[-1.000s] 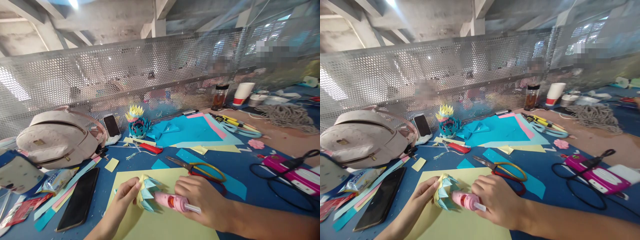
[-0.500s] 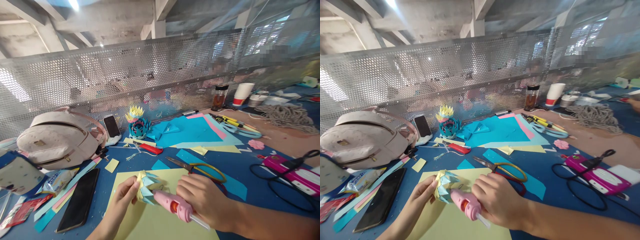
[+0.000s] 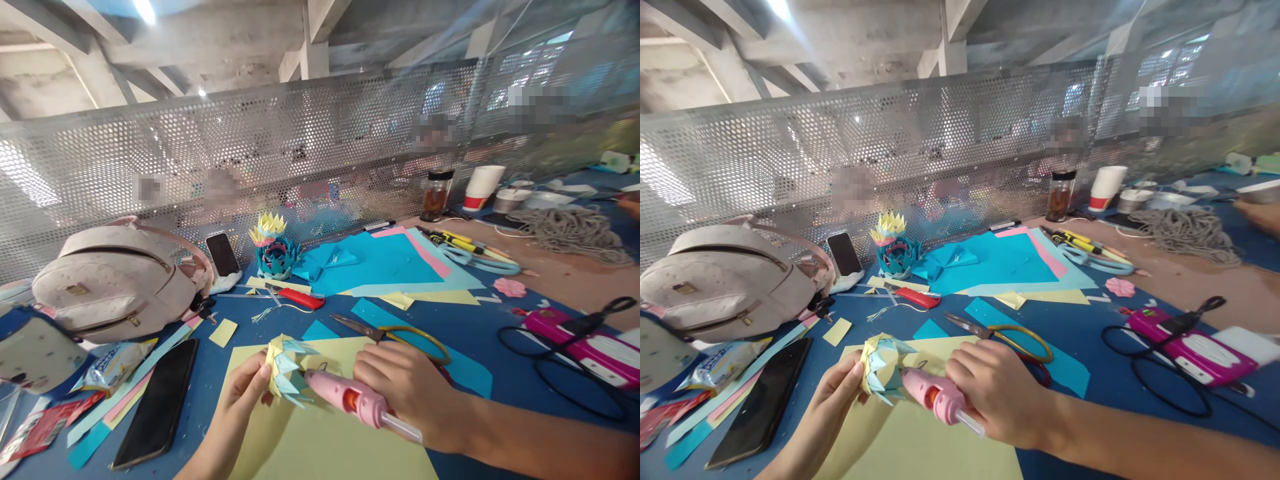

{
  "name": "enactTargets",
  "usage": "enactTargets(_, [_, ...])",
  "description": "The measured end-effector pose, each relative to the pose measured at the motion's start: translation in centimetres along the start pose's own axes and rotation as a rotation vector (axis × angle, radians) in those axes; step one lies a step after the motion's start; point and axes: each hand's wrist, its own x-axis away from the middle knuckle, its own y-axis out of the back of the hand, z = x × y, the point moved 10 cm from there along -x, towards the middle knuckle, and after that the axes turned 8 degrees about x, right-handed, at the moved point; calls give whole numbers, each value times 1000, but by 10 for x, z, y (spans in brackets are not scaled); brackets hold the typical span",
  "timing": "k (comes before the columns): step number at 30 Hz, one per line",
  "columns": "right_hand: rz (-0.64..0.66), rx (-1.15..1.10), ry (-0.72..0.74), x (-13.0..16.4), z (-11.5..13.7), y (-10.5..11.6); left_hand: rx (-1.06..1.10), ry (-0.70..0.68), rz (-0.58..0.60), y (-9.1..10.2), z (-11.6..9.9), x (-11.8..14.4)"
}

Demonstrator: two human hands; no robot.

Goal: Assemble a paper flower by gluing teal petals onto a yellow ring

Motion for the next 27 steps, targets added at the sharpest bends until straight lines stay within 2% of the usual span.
enactTargets(7, [58,41,-29,1,-6,-2,14,-28,-28,0,-6,1])
enactTargets(19, [75,14,-42,0,-7,-1,7,-19,-55,-2,-10,3])
enactTargets(27, [68,13,-63,-1,-11,1,-7,1,-32,-4,-8,-2])
